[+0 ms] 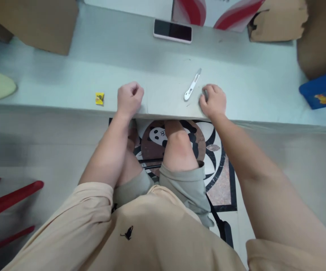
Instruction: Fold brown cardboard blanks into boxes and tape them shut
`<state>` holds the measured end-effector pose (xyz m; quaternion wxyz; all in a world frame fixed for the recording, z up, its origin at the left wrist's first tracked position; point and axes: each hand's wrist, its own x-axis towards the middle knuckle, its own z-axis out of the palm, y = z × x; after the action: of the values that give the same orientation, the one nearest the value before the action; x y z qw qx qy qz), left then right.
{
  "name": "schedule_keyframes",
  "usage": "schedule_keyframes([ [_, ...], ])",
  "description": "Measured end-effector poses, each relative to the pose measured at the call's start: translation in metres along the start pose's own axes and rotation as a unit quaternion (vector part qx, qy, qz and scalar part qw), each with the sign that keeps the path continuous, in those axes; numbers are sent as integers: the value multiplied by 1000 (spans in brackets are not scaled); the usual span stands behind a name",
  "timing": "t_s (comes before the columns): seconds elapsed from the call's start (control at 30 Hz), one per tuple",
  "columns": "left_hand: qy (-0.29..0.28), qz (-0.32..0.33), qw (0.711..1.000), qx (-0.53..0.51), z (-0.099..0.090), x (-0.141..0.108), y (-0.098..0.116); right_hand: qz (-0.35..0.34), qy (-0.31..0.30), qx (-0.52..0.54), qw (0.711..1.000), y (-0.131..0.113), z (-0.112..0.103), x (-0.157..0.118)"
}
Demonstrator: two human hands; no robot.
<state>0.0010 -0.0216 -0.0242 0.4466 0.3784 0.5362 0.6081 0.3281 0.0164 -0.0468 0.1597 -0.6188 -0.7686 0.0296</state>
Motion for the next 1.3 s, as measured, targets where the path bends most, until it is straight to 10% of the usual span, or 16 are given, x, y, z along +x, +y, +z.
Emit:
schedule_keyframes([
  [0.3,17,62,930,363,11,-20,-30,21,-2,76,997,-1,1,-1],
  [0.63,5,52,887,458,14,-12,-32,68,-33,129,989,-18,-13,-2],
  [0.9,-148,-3,707,692,21,-8,-3,66,-71,41,994,-21,-22,-3],
  [1.3,-122,58,701,700,16,-9,-10,64,-92,-18,994,-29,-27,-4],
])
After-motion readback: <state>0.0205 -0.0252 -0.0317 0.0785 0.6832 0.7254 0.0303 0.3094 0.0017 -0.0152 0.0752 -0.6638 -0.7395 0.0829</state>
